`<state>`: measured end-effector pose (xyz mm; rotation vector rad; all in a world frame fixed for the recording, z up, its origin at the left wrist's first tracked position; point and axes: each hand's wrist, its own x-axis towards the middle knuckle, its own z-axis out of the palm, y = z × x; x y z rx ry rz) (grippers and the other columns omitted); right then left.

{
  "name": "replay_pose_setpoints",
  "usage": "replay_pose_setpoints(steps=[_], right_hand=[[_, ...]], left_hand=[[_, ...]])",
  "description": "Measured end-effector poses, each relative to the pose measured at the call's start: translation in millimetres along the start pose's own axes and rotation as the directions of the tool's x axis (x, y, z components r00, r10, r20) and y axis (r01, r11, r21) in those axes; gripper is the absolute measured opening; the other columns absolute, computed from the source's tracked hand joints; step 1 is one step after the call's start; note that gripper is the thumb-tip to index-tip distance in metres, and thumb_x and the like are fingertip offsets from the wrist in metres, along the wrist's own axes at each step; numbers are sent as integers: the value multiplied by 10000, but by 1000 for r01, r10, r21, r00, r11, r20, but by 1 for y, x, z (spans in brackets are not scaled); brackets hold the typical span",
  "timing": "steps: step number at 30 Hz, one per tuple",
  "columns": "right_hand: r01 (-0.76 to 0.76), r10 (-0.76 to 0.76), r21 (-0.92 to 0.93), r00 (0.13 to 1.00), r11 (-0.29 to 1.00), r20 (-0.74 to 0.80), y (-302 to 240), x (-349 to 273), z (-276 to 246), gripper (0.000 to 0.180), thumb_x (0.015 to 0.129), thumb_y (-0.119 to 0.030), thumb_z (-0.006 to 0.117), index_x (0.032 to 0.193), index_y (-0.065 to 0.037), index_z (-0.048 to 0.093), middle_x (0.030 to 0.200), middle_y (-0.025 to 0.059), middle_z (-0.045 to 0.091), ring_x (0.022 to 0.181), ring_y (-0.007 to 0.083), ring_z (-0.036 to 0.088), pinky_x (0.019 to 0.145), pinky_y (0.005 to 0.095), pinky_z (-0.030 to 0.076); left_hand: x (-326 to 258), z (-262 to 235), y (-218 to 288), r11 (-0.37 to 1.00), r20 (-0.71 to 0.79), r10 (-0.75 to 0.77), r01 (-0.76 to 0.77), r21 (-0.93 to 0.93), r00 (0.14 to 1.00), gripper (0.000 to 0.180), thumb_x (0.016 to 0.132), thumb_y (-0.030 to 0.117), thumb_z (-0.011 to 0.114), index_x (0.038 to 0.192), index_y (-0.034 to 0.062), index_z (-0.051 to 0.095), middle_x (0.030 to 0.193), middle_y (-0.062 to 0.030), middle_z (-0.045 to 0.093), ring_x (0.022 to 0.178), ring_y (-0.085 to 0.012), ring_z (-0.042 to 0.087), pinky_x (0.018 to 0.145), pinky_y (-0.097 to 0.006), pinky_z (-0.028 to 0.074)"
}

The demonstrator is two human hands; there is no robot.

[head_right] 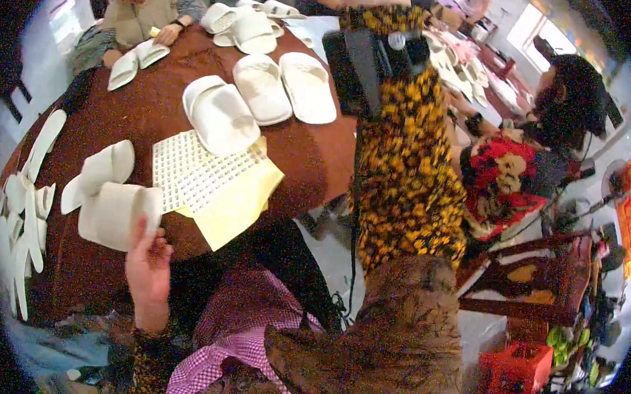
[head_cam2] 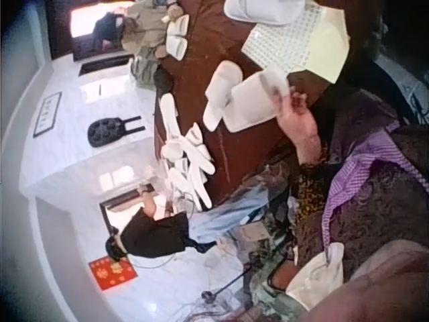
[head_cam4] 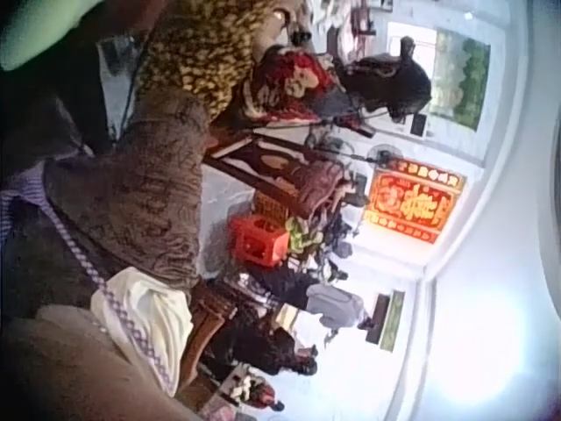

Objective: Applying size labels to the insoles of white slippers.

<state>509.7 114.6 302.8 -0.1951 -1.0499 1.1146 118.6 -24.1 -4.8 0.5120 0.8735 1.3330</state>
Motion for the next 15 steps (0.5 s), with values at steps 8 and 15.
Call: replay_pose_setpoints(steps=[8,15], right_hand=[[-114,101,236,993,965,68,133,-90,38,124,990,-197,515,961,-83,556,812,14,592,640,111,538,554,288,438],[-66,119,-224,966,972,231,227,-198,116,159,962,-135,517,1044,-24,596,958,46,626,911,195,578,830,338,446]], left_hand=[[-33,5,19,864,349,86,-244,440,933,334,941,14,511,1272,-9,558,1001,-90,657,791,-115,605,729,-249,509],[-55,-6,70,659,136,578,-559,503,805,246,983,94,483,1158,-26,606,971,-49,646,897,-128,589,813,-275,490]])
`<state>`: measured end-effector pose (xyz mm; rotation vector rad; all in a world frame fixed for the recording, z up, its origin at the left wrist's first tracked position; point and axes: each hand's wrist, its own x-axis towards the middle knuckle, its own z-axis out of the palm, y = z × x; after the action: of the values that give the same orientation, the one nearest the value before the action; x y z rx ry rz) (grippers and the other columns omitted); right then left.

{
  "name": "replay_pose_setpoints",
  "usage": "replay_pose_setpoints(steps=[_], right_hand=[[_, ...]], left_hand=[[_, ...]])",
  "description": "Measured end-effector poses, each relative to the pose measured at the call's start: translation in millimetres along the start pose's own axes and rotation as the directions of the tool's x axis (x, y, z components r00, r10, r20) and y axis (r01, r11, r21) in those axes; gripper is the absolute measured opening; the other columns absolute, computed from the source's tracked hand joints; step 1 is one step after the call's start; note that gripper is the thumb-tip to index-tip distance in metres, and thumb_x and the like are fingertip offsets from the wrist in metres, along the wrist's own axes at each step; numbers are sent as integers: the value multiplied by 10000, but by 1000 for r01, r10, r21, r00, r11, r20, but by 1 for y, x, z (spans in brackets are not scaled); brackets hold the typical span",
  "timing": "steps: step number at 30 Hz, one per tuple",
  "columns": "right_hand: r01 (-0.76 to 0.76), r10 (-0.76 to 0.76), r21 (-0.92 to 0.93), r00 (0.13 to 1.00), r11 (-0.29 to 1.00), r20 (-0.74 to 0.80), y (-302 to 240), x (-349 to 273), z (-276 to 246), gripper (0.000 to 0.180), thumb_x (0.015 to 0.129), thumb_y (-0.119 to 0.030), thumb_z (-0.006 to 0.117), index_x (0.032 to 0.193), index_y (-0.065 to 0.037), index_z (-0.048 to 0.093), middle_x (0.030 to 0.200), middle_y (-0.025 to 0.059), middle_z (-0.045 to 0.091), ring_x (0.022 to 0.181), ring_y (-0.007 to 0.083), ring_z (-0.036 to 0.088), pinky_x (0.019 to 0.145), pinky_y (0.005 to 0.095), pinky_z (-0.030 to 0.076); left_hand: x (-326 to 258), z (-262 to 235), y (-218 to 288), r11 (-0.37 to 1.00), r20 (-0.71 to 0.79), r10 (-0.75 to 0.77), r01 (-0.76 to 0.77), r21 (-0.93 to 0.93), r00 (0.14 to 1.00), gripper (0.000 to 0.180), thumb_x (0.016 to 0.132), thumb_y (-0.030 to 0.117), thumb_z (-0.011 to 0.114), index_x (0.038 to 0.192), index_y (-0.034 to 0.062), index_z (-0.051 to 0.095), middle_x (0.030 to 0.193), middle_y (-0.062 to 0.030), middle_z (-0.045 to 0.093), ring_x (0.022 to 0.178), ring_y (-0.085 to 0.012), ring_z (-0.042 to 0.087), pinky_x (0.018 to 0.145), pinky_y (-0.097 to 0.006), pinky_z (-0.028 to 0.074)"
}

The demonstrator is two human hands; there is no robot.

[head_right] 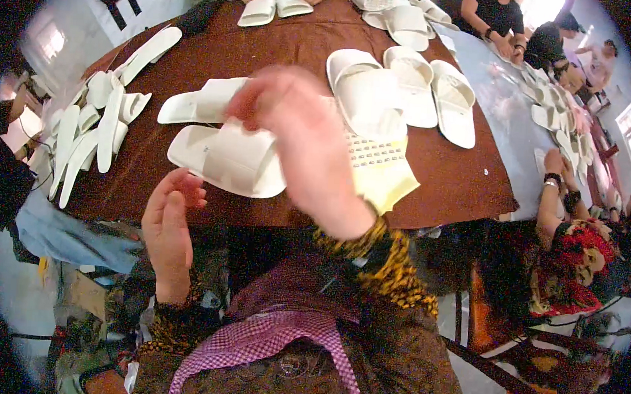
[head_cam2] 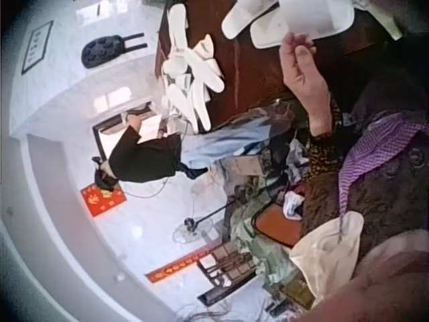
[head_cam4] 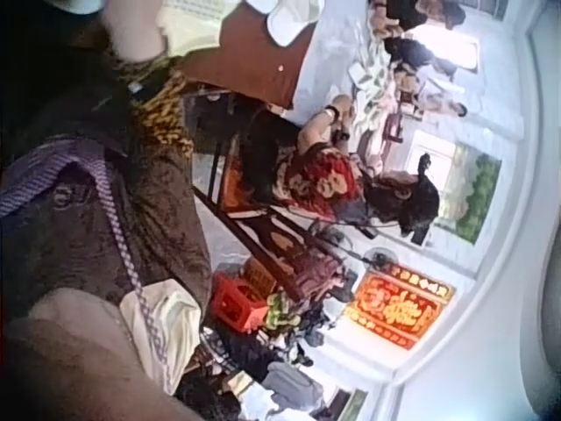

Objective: Applying size labels to the insoles of white slippers.

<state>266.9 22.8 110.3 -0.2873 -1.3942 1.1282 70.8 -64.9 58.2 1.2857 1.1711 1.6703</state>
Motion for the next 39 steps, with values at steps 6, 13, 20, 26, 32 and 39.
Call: replay_pose_setpoints(steps=[6,13,20,26,32,39], right_hand=[[592,-115,-581,749,558,652,14,-63,42,129,742,-161,682,857,-132,629,983,28,616,1181,311,528,1075,574,269],[654,-108,-340,544,675,832,7,-84,48,337,753,-275,603,1076,-181,627,941,165,599,1192,459,486,1094,667,225],[576,-183,-496,752,650,634,10,-86,58,597,755,-278,659,1326,-148,541,940,82,613,1050,350,575,1049,658,301],[505,-171,-538,816,675,552,16,-83,57,549,772,-258,648,1294,-111,558,991,75,611,1077,305,573,1056,627,303],[-40,103,-261,968,965,229,1,-77,33,390,879,-100,619,1263,-68,557,1135,120,605,1099,288,554,994,440,407],[-105,312,-553,903,827,296,-1,-91,3,365,890,-40,597,1246,-14,521,1206,155,567,1057,261,590,898,345,482]], left_hand=[[4,-32,26,676,578,89,-475,563,811,272,980,219,519,1062,-24,609,907,-150,639,851,-280,612,805,-346,489],[-23,-33,6,901,805,-433,232,367,407,377,978,322,527,1004,-31,658,829,-169,692,797,-293,673,678,-369,515],[-57,0,-38,992,515,-107,59,109,851,334,999,294,499,1022,-3,650,835,-114,671,805,-214,652,685,-320,497],[-38,12,-23,990,379,-15,-40,135,925,268,986,250,514,991,15,642,807,-112,640,770,-212,628,682,-312,482],[21,-14,-7,911,446,39,-215,352,894,190,963,190,539,931,26,631,782,-119,607,728,-210,603,666,-308,469],[143,-70,-47,639,346,194,-385,666,918,178,924,123,564,1006,-19,630,925,-118,669,842,-195,630,776,-301,490]])
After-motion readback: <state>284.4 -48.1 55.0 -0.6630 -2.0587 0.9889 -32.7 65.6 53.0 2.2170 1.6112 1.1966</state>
